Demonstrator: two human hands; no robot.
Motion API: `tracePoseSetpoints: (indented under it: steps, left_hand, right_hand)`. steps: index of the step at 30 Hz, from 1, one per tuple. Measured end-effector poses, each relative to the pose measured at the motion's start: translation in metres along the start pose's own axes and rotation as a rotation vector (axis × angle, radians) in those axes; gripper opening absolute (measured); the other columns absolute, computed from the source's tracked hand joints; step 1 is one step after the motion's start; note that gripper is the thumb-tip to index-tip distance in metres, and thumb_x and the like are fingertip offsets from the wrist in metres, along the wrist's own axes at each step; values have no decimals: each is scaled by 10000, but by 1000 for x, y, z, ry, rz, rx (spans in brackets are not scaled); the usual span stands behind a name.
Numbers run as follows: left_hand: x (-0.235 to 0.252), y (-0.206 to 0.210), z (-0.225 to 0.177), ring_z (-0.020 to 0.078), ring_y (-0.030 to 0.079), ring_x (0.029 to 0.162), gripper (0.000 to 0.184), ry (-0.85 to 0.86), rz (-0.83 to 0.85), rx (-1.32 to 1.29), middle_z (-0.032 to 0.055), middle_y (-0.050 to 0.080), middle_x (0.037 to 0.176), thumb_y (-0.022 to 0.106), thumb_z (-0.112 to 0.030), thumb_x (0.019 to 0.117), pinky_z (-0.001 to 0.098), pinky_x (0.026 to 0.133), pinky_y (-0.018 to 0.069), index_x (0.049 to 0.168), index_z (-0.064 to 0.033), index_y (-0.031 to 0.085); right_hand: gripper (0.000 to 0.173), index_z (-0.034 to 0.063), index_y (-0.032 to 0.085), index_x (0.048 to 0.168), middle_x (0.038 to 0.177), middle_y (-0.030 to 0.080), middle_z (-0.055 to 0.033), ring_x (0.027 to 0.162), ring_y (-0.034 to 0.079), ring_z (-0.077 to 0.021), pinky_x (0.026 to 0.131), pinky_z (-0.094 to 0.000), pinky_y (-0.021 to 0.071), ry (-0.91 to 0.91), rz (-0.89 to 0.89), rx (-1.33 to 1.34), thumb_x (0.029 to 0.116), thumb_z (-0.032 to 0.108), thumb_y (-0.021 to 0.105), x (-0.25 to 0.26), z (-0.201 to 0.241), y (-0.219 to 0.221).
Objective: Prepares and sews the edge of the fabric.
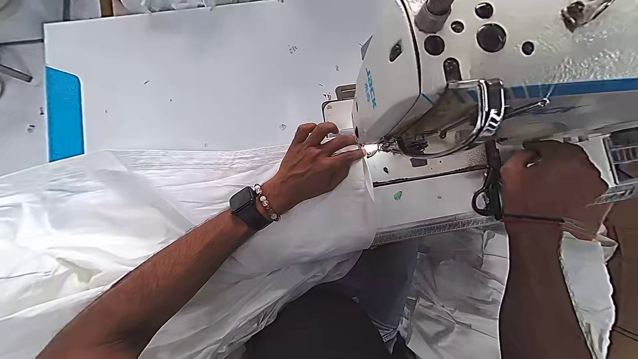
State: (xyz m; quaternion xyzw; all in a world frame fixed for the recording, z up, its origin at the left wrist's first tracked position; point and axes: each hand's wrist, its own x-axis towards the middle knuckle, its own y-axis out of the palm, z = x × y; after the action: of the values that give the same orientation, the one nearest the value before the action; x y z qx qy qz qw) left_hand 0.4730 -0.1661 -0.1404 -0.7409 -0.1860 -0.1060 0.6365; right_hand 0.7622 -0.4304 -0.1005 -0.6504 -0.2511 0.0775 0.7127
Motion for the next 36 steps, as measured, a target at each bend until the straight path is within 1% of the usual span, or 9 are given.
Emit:
tracePoseSetpoints:
  steps: [4, 7, 9, 15, 19, 24, 29, 33, 36]
  left_hand:
    - [-5, -3, -4, 238, 545, 1224, 340, 46, 38, -35, -47, 680, 1317, 509, -313, 1019, 447, 1035, 350, 1270, -330, 738]
    - [-7, -4, -6, 238, 547, 1208, 343, 66, 49, -50, -40, 670, 1334, 512, -318, 1019, 443, 1018, 362, 1282, -329, 732]
    - [-6, -2, -4, 235, 542, 1223, 347, 56, 49, -44, -43, 666, 1340, 511, -337, 1020, 444, 1025, 359, 1298, -345, 718]
    - [-2, -7, -7, 280, 554, 1221, 340, 23, 37, -35, -5, 685, 1301, 523, -290, 1010, 488, 1034, 368, 1267, -293, 745]
    - [-4, -6, -5, 274, 552, 1222, 339, 34, 34, -45, -8, 687, 1301, 530, -288, 1010, 478, 1031, 372, 1273, -296, 744]
    - [-3, -1, 4, 253, 543, 1212, 354, 42, 37, -23, -23, 678, 1290, 508, -321, 1019, 449, 1025, 366, 1307, -336, 714]
    - [6, -2, 4, 283, 545, 1236, 308, -20, 27, 52, 18, 687, 1252, 469, -279, 1021, 452, 1036, 364, 1185, -150, 696]
    - [5, -9, -19, 296, 515, 1315, 289, -138, 77, 22, 34, 670, 1312, 475, -211, 1014, 480, 1064, 367, 1145, -126, 719]
    - [-3, -5, -26, 273, 534, 1367, 330, -139, 66, -109, 64, 651, 1379, 461, -199, 1030, 445, 1146, 407, 1223, -98, 710]
  right_hand:
    - [394, 65, 676, 1260, 1320, 650, -217, 1146, 647, -460, 841, -693, 492, 4, 6, 61, 1023, 296, 462, -13, 3, 2]
    - [514, 48, 571, 1422, 1516, 502, -222, 1424, 457, -413, 1132, -595, 390, -39, -21, 161, 995, 333, 540, -28, 4, -3]
    - [487, 66, 597, 1402, 1523, 496, -217, 1470, 404, -386, 1199, -548, 331, -88, -75, 257, 992, 328, 572, -40, 12, -10]
    - [348, 89, 687, 1272, 1145, 700, -108, 968, 708, -198, 782, -399, 614, -238, 118, 649, 1027, 311, 579, -115, 98, -19]
    - [339, 121, 720, 1261, 860, 700, -35, 619, 633, -161, 516, -363, 519, -278, 161, 560, 1017, 313, 585, -149, 156, -6]
    - [357, 127, 721, 1308, 732, 722, -50, 532, 641, -208, 444, -386, 460, -307, 53, 386, 1034, 176, 497, -160, 173, 1]
    - [368, 136, 691, 1351, 688, 687, -48, 512, 617, -231, 442, -404, 454, -298, 87, 386, 1047, 189, 491, -144, 179, 2]
    - [371, 162, 678, 1364, 668, 671, -51, 533, 631, -245, 466, -429, 486, -305, 219, 431, 1058, 236, 481, -135, 176, -4]
    - [269, 154, 754, 1155, 648, 627, -19, 541, 582, -187, 504, -422, 483, -287, 301, 617, 1041, 309, 566, -108, 149, -16]
